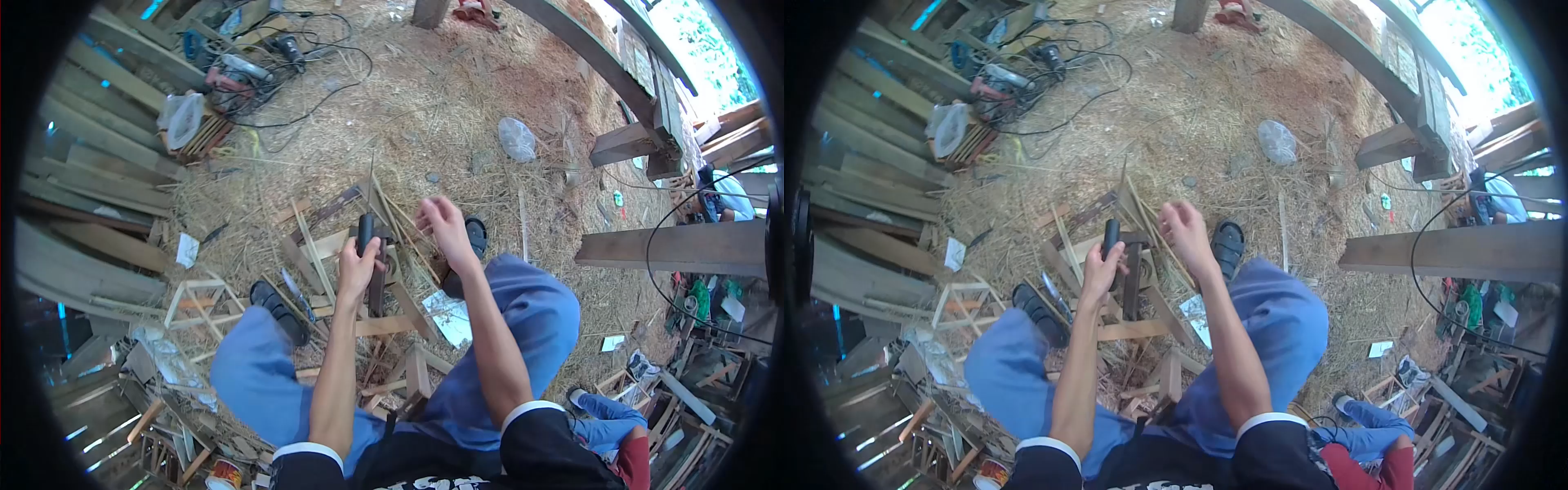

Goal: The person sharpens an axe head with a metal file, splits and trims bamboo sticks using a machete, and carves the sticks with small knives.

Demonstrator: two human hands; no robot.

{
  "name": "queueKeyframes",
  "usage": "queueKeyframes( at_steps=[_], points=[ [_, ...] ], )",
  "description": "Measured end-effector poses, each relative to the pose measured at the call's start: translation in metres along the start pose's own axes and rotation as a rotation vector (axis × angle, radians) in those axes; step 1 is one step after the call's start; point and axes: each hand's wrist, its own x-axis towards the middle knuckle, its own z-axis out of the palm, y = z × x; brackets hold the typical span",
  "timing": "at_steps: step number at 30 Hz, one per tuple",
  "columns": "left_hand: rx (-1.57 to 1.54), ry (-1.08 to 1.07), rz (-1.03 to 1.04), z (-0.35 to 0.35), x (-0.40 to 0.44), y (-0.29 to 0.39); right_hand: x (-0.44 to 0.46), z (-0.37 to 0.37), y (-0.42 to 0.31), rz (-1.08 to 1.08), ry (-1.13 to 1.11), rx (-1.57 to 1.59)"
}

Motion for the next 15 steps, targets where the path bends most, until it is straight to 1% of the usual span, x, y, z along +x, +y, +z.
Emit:
queueKeyframes(
  at_steps=[1,3,4,8,11,14,15],
  points=[
    [-0.027,0.011,0.021,0.005,0.012,0.005,0.024,-0.002,0.019,-0.011,0.199,0.057],
    [-0.065,0.04,0.034,0.02,0.03,0.01,0.071,-0.012,0.06,0.048,0.295,0.065],
    [-0.056,0.055,0.049,0.025,0.041,0.01,0.095,-0.016,0.08,0.078,0.338,0.07],
    [-0.041,0.122,0.09,0.036,0.094,-0.007,0.179,-0.024,0.144,0.173,0.382,-0.046],
    [-0.054,0.149,0.077,0.042,0.132,-0.011,0.24,-0.033,0.209,0.098,0.469,-0.311],
    [-0.013,0.181,0.071,0.046,0.161,-0.013,0.265,-0.024,0.182,0.158,0.549,-0.483],
    [-0.002,0.182,0.073,0.046,0.169,-0.014,0.278,-0.024,0.184,0.162,0.573,-0.535]
  ],
)
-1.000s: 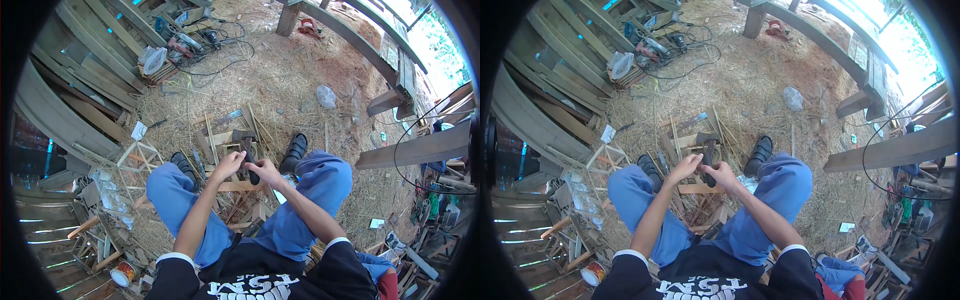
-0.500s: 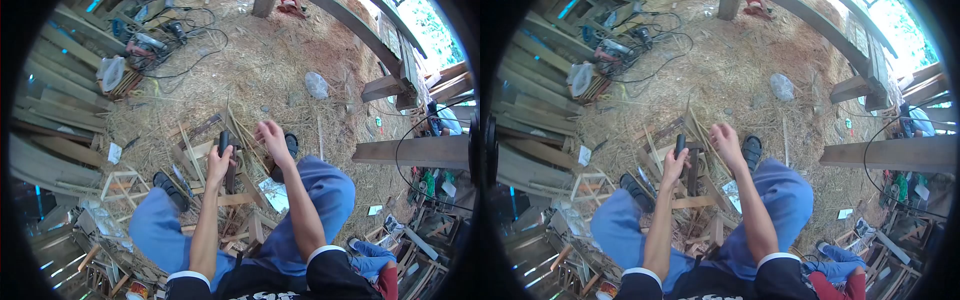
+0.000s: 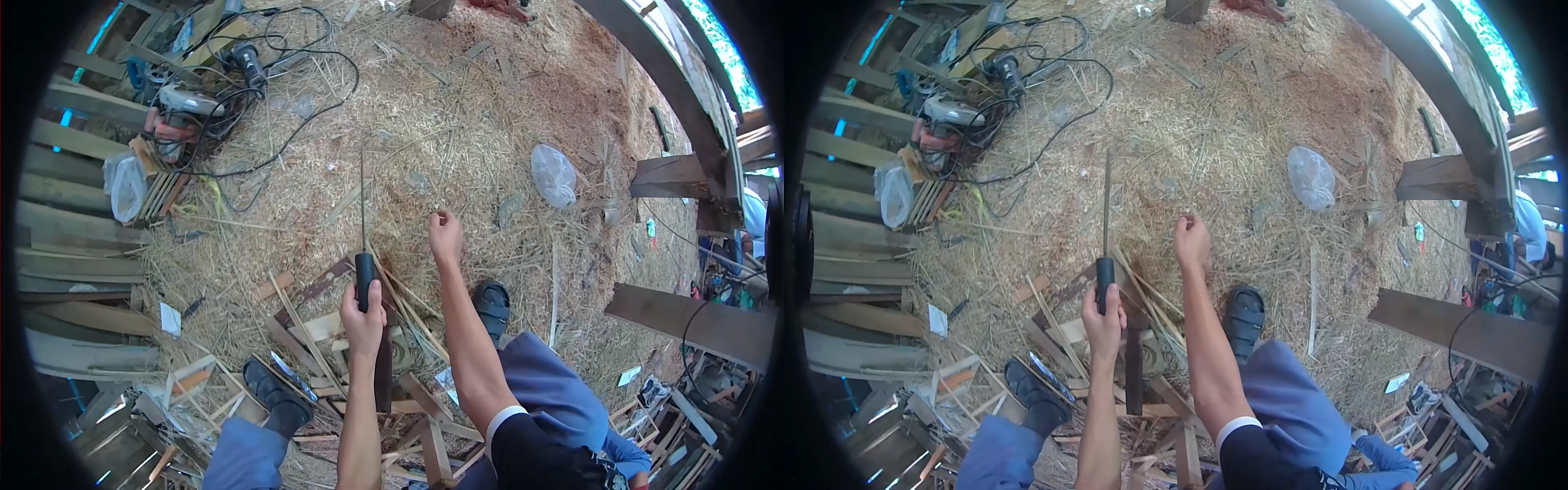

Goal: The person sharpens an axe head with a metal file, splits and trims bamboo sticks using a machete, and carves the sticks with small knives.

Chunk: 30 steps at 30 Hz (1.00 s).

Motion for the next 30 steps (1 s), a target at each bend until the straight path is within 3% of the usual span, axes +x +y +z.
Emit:
queueKeyframes(
  at_steps=[8,14,18,24,30],
  points=[
    [0.073,0.023,-0.006,0.012,0.018,0.0,0.051,0.031,-0.001,-0.029,0.167,-0.301],
    [0.088,0.032,-0.017,0.036,0.013,-0.005,0.051,0.033,0.009,0.02,0.083,-0.155],
    [0.132,0.028,-0.052,0.029,-0.008,0.0,0.019,0.013,-0.021,0.044,0.091,0.003],
    [0.138,0.044,-0.029,0.015,-0.049,0.003,-0.02,0.018,-0.004,0.007,0.036,0.515],
    [0.03,0.078,-0.016,-0.007,-0.132,0.018,-0.127,-0.074,-0.062,-0.161,-0.154,0.234]
  ],
)
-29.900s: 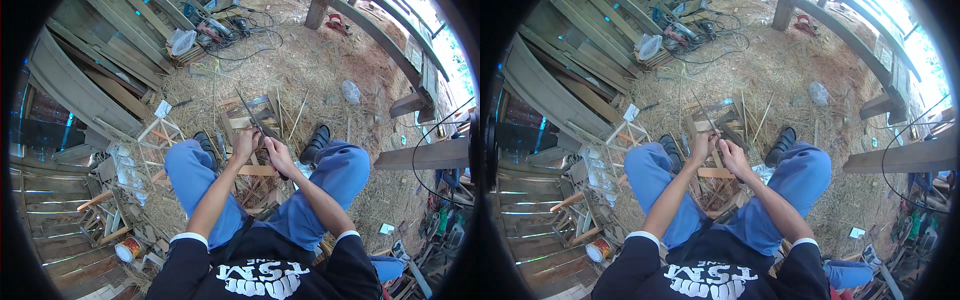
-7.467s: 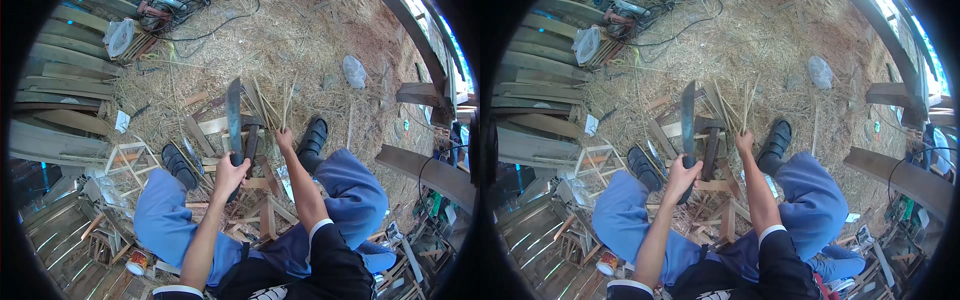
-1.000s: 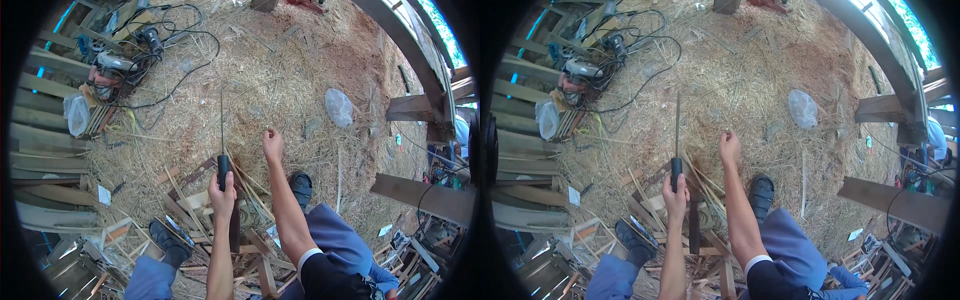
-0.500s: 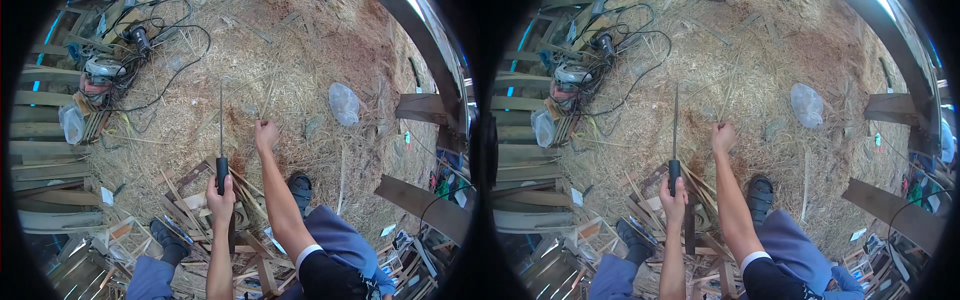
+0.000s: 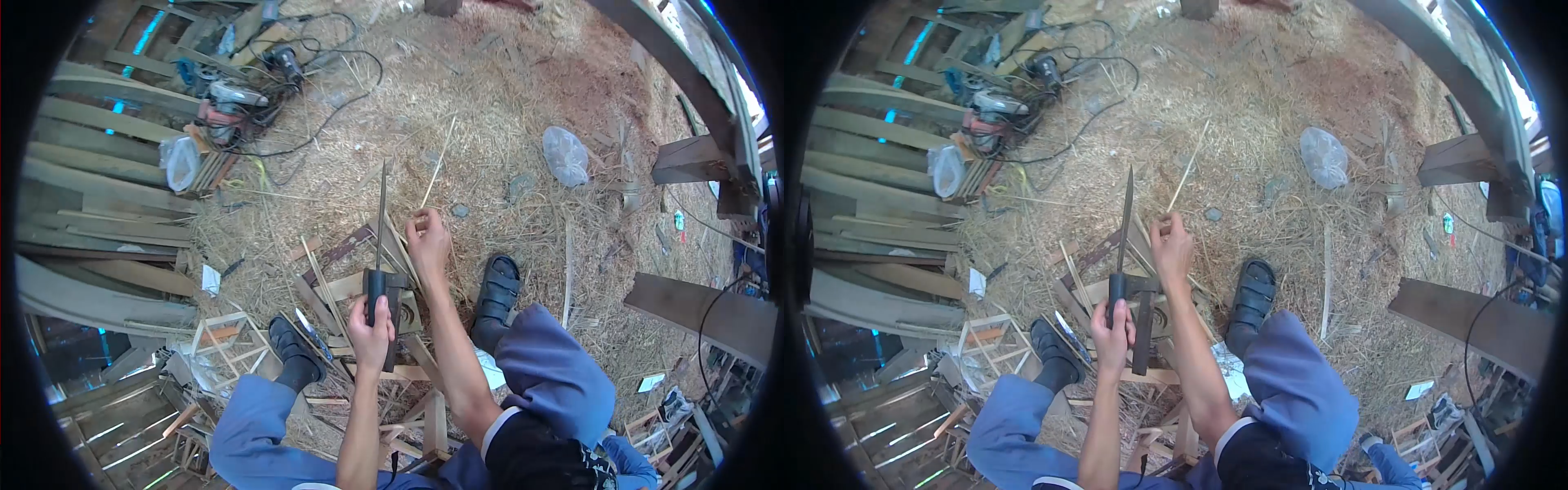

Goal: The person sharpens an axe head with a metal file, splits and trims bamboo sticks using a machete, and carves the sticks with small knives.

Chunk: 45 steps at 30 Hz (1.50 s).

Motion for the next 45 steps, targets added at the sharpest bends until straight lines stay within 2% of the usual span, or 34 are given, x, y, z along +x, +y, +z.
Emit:
queueKeyframes(
  at_steps=[1,4,5,8,12,16,20,24,26,27,30,38,45],
  points=[
    [-0.023,0.006,-0.002,-0.008,-0.019,0.003,-0.015,0.001,-0.004,0.022,0.008,0.117],
    [-0.068,-0.009,0.009,-0.039,-0.071,0.009,-0.059,-0.015,-0.028,0.082,-0.16,0.099],
    [-0.042,-0.02,0.035,-0.051,-0.087,0.014,-0.079,-0.025,-0.038,0.034,-0.156,0.046],
    [0.052,-0.036,0.088,-0.089,-0.128,0.039,-0.124,-0.05,-0.074,-0.084,-0.282,0.354],
    [0.132,-0.1,0.158,-0.142,-0.158,0.079,-0.162,-0.1,-0.136,-0.411,-0.413,0.091],
    [0.051,-0.155,0.166,-0.176,-0.176,0.124,-0.183,-0.134,-0.178,-0.698,-0.413,-0.302],
    [0.06,-0.24,0.227,-0.19,-0.156,0.142,-0.22,-0.182,-0.193,-0.909,-0.496,-0.405],
    [-0.012,-0.229,0.268,-0.18,-0.139,0.109,-0.25,-0.193,-0.134,-0.836,-0.477,-0.373],
    [-0.103,-0.257,0.194,-0.175,-0.139,0.103,-0.268,-0.187,-0.134,-0.828,-0.456,-0.344],
    [-0.095,-0.265,0.188,-0.174,-0.138,0.1,-0.277,-0.18,-0.144,-0.743,-0.433,-0.153],
    [-0.116,-0.254,0.161,-0.173,-0.141,0.096,-0.27,-0.159,-0.153,-0.657,-0.343,-0.169],
    [-0.177,-0.205,0.105,-0.189,-0.129,0.081,-0.259,-0.129,-0.148,-0.721,-0.389,-0.207],
    [-0.259,-0.153,-0.04,-0.206,-0.129,0.076,-0.265,-0.133,-0.153,-0.706,-0.227,-0.089]
  ],
)
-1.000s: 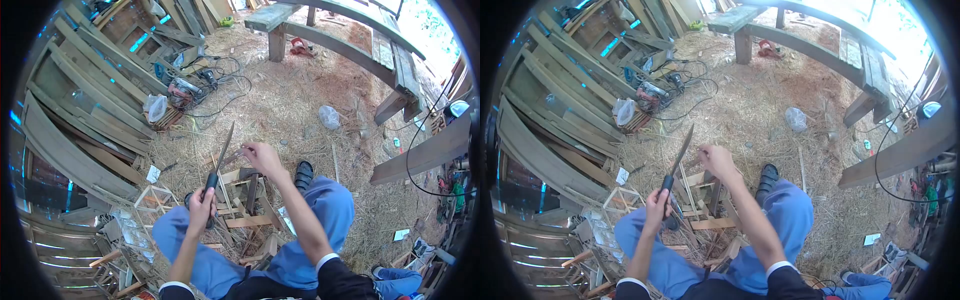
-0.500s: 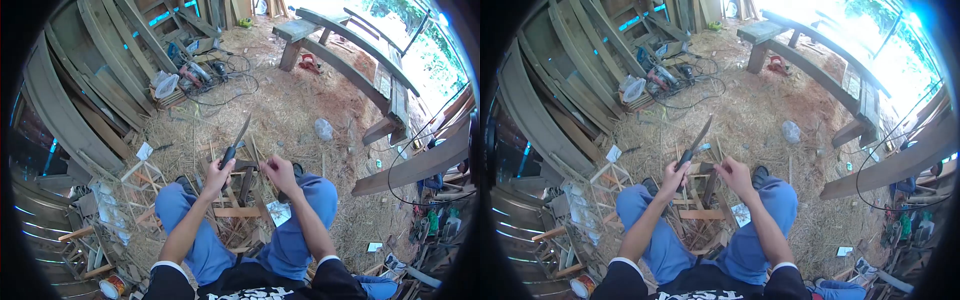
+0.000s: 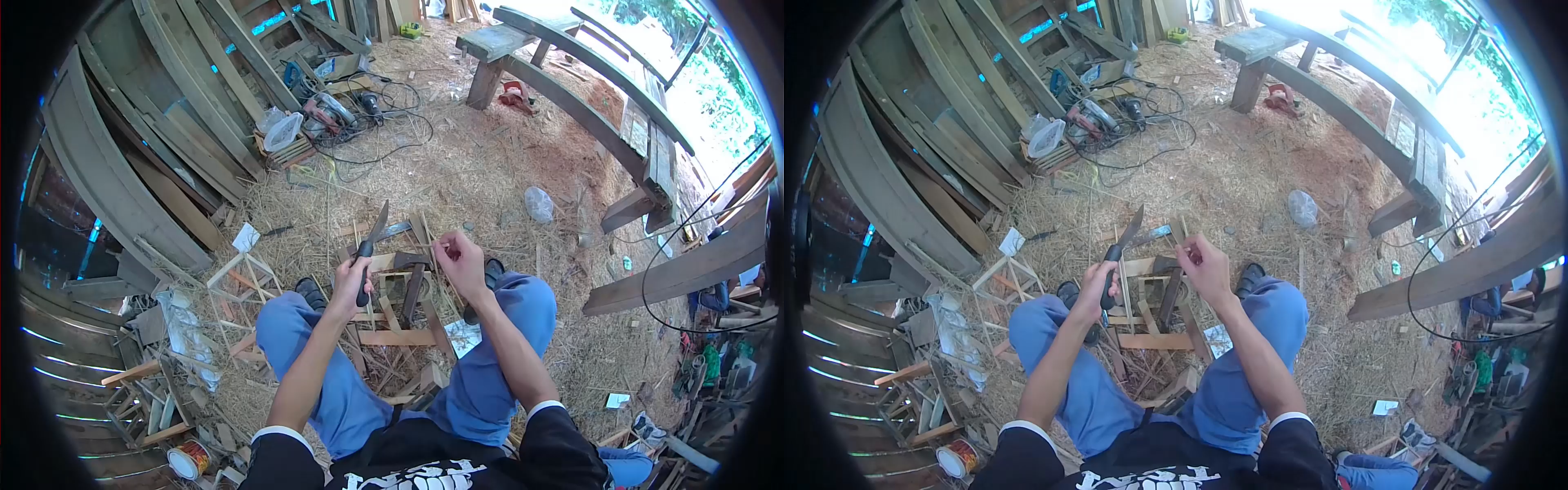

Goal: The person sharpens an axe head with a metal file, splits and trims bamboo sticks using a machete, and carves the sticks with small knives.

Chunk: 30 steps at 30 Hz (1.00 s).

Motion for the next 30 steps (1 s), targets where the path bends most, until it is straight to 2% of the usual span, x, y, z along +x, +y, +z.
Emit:
queueKeyframes(
  at_steps=[6,12,18,21,24,27,30],
  points=[
    [0.007,0.026,-0.008,0.0,0.001,-0.003,-0.008,0.006,0.01,-0.182,-0.2,-0.095],
    [0.017,0.039,-0.014,0.004,-0.003,0.001,-0.011,0.01,0.009,-0.189,-0.259,-0.101],
    [0.012,0.024,-0.023,0.008,-0.006,0.001,-0.017,0.02,0.018,-0.485,-0.311,-0.242],
    [0.012,0.028,-0.031,0.008,-0.006,0.0,-0.018,0.026,0.015,-0.515,-0.467,-0.209],
    [0.011,0.036,-0.043,0.008,-0.003,-0.002,-0.024,0.03,0.01,-0.501,-0.688,-0.184],
    [0.043,0.045,-0.018,0.008,0.001,-0.005,-0.023,0.028,0.002,-0.34,-0.726,-0.193],
    [0.095,0.038,0.048,0.01,-0.001,-0.006,-0.015,0.025,0.007,-0.28,-0.65,-0.216]
  ],
)
